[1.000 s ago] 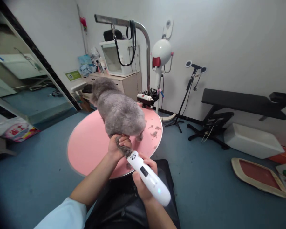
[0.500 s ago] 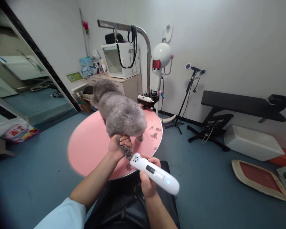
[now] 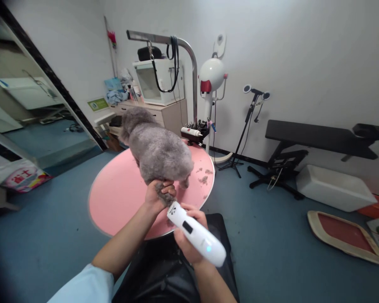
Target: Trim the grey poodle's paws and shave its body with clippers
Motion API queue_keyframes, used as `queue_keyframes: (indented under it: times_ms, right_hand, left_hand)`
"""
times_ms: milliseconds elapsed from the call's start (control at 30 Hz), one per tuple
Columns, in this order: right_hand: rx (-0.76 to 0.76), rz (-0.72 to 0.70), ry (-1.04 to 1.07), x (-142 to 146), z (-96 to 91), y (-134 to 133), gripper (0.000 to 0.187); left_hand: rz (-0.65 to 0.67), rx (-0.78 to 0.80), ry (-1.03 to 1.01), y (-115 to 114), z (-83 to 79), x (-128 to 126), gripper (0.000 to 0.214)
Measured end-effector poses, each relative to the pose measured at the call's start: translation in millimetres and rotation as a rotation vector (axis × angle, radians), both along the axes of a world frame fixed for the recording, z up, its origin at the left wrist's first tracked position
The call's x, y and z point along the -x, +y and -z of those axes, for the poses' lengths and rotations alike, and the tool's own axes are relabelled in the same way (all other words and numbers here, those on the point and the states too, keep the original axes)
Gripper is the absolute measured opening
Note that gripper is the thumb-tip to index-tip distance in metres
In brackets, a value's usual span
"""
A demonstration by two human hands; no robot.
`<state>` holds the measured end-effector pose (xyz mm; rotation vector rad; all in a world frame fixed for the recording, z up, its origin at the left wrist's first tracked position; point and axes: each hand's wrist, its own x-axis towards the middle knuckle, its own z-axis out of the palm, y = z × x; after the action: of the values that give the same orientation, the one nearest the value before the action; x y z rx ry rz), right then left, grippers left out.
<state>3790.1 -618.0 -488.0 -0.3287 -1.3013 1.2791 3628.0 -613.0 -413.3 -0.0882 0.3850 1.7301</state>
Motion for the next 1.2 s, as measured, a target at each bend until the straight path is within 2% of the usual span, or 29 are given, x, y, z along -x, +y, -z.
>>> queue_keyframes:
  times_ms: [100, 167, 333, 467, 600, 733, 867, 967, 1033, 1100, 1200]
  right_hand:
    - [-0.221, 0.119, -0.118, 1, -1.1, -3, 0.035]
    - [-0.304, 0.179, -0.176, 3, 3.3, -5, 0.038]
    - [-0.356, 0.23, -0.211, 8, 13.5, -10, 0.045]
    - [-0.322, 0.264, -0.18, 10, 9.0, -12, 0.042]
    - [-0.371, 0.242, -0.193, 8, 4.1, -15, 0.044]
    - [-0.442, 0.233, -0.234, 8, 9.9, -14, 0.048]
    - [-0.486, 0.193, -0.276, 9, 13.4, -11, 0.044]
    - [-0.437, 0.153, -0.299, 6, 5.6, -10, 0.045]
    - [-0.367, 0.036, -0.281, 3, -1.4, -11, 0.044]
    - [-0.216, -0.05, -0.206, 0, -6.1, -11, 0.04]
    - [0.141, -0.005, -0.064, -1, -7.3, -8, 0.036]
  left_hand:
    - [0.051, 0.091, 0.048, 1, -5.4, -3, 0.013]
    - [0.069, 0.128, 0.08, 1, -9.2, -6, 0.013]
    - [0.027, 0.134, 0.077, 1, -12.4, -10, 0.012]
    - [0.033, 0.126, 0.08, 1, -9.6, -9, 0.016]
    - [0.036, 0.106, 0.084, 0, -7.6, -7, 0.019]
    - [0.05, 0.088, 0.043, -1, -9.0, -6, 0.02]
    - [0.059, 0.052, 0.0, 0, -6.2, -5, 0.021]
    - [0.046, -0.018, -0.015, 2, 1.2, -2, 0.021]
    - [0.061, -0.057, -0.009, 2, 6.9, 0, 0.023]
    - [0.079, -0.083, 0.003, 3, 11.8, 3, 0.024]
    - [0.101, -0.106, 0.023, 2, 17.8, 7, 0.023]
